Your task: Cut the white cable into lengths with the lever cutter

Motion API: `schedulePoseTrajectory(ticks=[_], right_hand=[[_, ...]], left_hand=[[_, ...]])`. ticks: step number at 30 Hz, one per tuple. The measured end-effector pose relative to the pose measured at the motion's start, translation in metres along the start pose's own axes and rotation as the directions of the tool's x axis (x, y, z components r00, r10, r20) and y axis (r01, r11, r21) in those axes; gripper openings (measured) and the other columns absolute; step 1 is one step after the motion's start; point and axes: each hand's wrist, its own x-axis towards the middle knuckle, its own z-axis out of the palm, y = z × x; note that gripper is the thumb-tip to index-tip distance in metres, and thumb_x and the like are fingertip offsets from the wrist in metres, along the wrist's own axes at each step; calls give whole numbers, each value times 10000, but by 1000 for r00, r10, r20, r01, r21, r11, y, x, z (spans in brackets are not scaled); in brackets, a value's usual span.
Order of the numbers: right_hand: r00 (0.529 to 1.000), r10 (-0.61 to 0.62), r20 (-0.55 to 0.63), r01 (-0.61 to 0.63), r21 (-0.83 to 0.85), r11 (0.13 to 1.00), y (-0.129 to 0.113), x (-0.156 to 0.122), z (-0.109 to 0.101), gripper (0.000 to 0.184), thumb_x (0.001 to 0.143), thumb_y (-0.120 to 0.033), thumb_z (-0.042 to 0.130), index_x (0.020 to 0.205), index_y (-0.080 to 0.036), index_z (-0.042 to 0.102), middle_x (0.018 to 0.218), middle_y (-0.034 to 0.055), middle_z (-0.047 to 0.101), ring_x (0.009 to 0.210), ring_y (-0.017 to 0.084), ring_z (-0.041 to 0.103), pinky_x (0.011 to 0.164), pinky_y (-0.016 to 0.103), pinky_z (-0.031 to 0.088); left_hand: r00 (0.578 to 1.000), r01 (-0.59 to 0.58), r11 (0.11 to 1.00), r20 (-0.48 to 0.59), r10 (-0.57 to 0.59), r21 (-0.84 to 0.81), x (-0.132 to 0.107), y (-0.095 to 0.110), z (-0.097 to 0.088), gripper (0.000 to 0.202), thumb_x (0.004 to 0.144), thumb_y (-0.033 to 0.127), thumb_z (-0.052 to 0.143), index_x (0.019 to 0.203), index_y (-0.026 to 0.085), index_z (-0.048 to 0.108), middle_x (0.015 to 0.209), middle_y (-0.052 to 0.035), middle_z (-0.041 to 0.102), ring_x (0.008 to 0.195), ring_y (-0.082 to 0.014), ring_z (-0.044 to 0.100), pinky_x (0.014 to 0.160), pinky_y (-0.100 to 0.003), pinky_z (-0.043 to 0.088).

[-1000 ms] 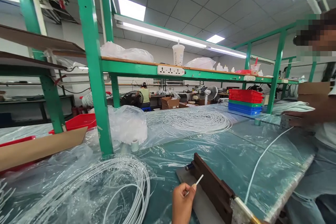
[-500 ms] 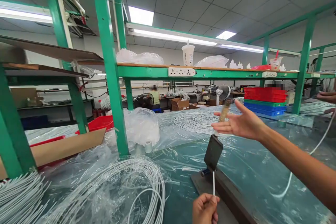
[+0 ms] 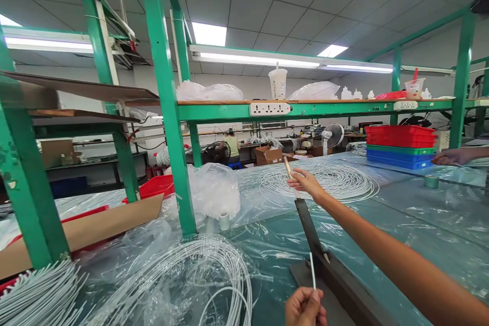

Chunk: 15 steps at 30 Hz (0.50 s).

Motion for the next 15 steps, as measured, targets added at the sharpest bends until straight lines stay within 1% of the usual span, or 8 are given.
schedulePoseTrajectory(ticks=[2, 4, 6, 7, 9, 11, 13, 15], right_hand=[[998, -65, 20, 66, -55, 996, 1, -31, -4, 229, 806, -291, 425, 995, -162, 439, 592, -22, 557, 465, 44, 498, 475, 131, 353], [985, -31, 170, 53, -129, 990, 5, -76, -9, 206, 766, -315, 468, 815, -120, 515, 486, -17, 520, 390, 59, 462, 411, 144, 326], [912, 107, 397, -10, -237, 971, 16, -124, -9, 278, 710, -369, 537, 775, -99, 540, 477, 10, 530, 371, 86, 464, 378, 164, 323], [841, 189, 506, -35, -298, 954, 25, -146, -7, 336, 711, -409, 535, 855, -106, 533, 507, 9, 540, 379, 78, 462, 381, 158, 322], [782, 247, 572, -70, -313, 947, 47, -181, 0, 462, 680, -457, 570, 992, -130, 477, 531, -34, 492, 380, 25, 386, 384, 125, 280], [821, 187, 540, -96, -193, 977, 69, -201, 9, 524, 651, -510, 583, 990, -133, 454, 545, -54, 430, 407, 2, 331, 397, 114, 244], [878, 112, 465, -116, -20, 993, 83, -209, 12, 504, 647, -565, 556, 865, -119, 472, 561, -39, 419, 445, 9, 356, 422, 124, 258], [918, 88, 388, -141, 113, 984, 85, -209, 4, 488, 641, -600, 532, 730, -129, 440, 536, -29, 428, 432, 26, 386, 413, 141, 273]], left_hand=[[998, -44, 997, -50, 41, -69, -2, 15, 0, 445, 347, 505, 757, 576, 141, 644, 452, 11, 564, 416, -73, 487, 438, -178, 378], [993, -74, 988, -99, 61, -138, -6, 34, 1, 403, 330, 439, 786, 587, 157, 657, 570, -12, 628, 535, -101, 556, 522, -183, 422], [990, -94, 972, -126, 68, -213, -11, 51, 6, 394, 294, 393, 805, 585, 168, 663, 687, -35, 662, 664, -136, 591, 603, -193, 444], [989, -107, 966, -128, 78, -236, -14, 56, 9, 400, 281, 388, 808, 586, 172, 665, 727, -43, 667, 723, -154, 594, 631, -199, 449], [984, -154, 964, -122, 129, -217, -20, 59, 20, 405, 287, 414, 801, 586, 175, 671, 776, -51, 661, 819, -183, 580, 671, -205, 451], [977, -207, 973, -75, 200, -102, -25, 53, 30, 380, 363, 464, 771, 590, 174, 678, 840, -59, 642, 888, -197, 558, 726, -211, 443], [961, -277, 959, 24, 276, 67, -30, 44, 37, 375, 486, 503, 706, 664, 173, 694, 931, -75, 614, 923, -201, 543, 780, -222, 423], [934, -342, 907, 192, 301, 245, -32, 40, 35, 464, 564, 488, 657, 907, 176, 665, 963, -87, 605, 889, -192, 553, 783, -240, 417]])
